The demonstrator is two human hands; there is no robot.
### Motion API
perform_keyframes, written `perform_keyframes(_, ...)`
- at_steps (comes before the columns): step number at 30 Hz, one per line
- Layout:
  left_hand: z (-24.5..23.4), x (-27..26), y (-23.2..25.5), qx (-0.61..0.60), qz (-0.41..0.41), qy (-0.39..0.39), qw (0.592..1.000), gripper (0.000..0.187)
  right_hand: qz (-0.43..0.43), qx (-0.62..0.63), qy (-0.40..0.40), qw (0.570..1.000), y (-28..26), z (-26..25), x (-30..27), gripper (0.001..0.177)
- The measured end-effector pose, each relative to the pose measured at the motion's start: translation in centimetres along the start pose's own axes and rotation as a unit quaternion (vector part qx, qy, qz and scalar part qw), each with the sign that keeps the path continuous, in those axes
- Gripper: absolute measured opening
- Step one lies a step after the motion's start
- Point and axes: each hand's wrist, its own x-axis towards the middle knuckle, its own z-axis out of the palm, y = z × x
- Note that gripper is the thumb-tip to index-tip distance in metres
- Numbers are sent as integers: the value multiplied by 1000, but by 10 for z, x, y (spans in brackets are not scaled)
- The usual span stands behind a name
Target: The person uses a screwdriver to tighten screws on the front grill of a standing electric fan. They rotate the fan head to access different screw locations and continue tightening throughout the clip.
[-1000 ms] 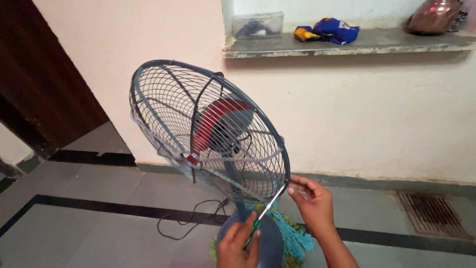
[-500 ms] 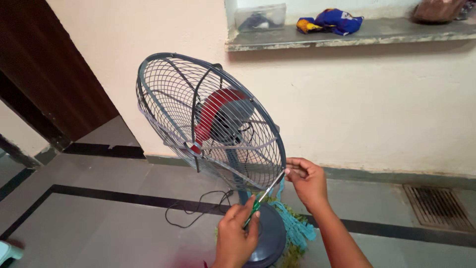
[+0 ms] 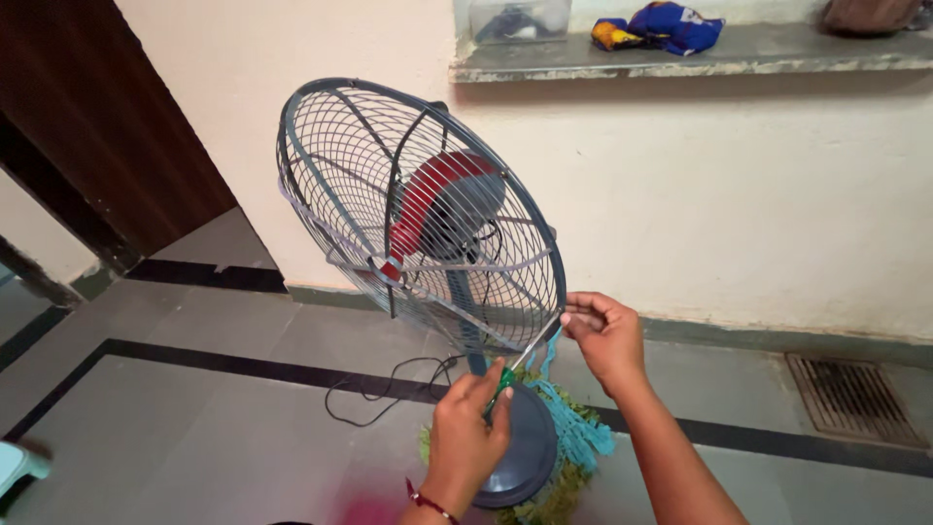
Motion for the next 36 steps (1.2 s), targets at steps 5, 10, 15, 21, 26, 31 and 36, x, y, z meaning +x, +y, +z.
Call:
perform_keyframes(5, 1, -1, -1, 5, 2, 4, 1000, 38, 3, 5, 1, 1000, 1, 0, -1, 25)
perform_keyframes(10, 0, 0, -2, 19, 26, 7, 999, 38, 10, -1, 11, 1000, 2, 0, 1, 26)
perform_keyframes(15, 0, -1, -1, 15, 16, 1, 1000, 39, 5, -6, 10, 1000, 2, 0, 0, 26)
perform_keyframes(21, 1, -1, 1, 6, 18, 18, 1000, 38, 10, -7, 4, 1000, -2, 1, -1, 24)
perform_keyframes(26, 1, -1, 2, -6, -1, 21, 1000, 36, 21, -17, 17, 999, -5, 2, -2, 25)
perform_keyframes(31, 2, -2, 5, -23, -42, 22, 999, 35, 17, -16, 15, 1000, -3, 1, -2, 25)
perform_keyframes(36, 5, 1, 5, -27, -62, 29, 997, 33, 17, -8, 19, 1000, 0, 0, -2, 25)
